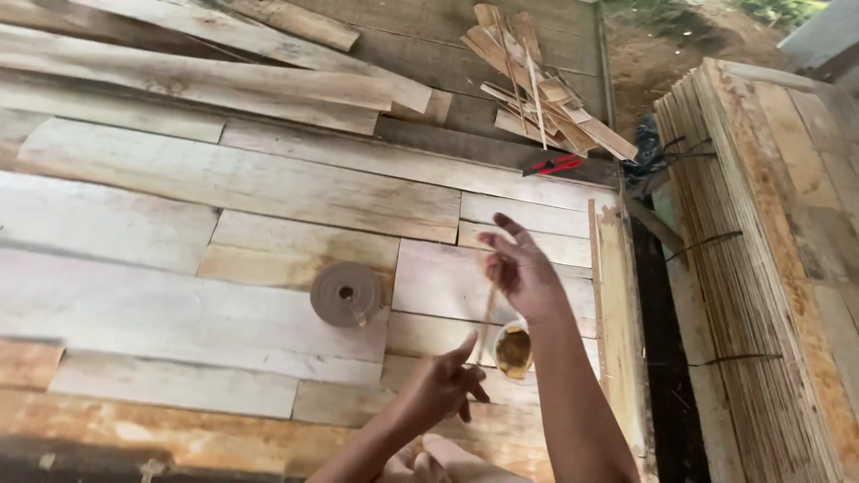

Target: The person applies a brown paste from a small container onto thin wooden strips using their fingers. They then press the strips onto a wooden workbench surface and smooth them down. The person repeats this process with several strips, handling them one at a time.

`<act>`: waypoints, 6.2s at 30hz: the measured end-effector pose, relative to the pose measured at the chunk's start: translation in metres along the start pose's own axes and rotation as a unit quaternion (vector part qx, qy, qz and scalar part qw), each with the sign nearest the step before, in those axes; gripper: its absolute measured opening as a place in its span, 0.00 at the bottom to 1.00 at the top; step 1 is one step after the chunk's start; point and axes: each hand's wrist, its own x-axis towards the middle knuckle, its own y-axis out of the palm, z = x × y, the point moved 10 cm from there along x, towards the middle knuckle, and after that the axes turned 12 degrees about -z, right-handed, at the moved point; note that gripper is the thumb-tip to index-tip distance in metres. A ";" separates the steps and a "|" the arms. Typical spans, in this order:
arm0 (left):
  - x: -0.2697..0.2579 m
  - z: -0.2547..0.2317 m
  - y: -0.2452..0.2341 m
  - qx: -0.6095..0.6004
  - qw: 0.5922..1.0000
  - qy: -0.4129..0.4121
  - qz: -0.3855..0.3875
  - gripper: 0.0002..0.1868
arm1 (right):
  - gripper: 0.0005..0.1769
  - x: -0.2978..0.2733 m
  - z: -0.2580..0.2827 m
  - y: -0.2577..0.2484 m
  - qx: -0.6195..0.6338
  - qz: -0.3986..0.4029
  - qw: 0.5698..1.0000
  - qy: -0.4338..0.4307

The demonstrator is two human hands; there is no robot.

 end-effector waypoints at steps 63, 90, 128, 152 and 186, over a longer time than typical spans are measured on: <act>0.312 -0.002 -0.090 -0.041 0.998 -0.044 0.014 0.27 | 0.07 0.111 -0.010 0.054 -0.292 0.201 0.782 -0.513; 0.373 -0.093 -0.130 -0.074 0.992 0.053 -0.087 0.08 | 0.28 0.118 -0.073 -0.044 -0.232 -0.209 0.944 -0.108; 0.534 0.008 -0.114 0.442 0.850 0.211 -0.193 0.11 | 0.05 0.227 -0.140 -0.085 -0.273 -0.216 0.937 0.045; 0.489 -0.036 -0.099 0.429 0.793 0.393 -0.183 0.24 | 0.07 0.232 -0.147 -0.101 -0.306 -0.247 0.913 0.108; 0.481 -0.005 -0.086 0.553 0.787 0.272 -0.022 0.34 | 0.12 0.212 -0.181 -0.127 -0.293 -0.219 0.926 0.097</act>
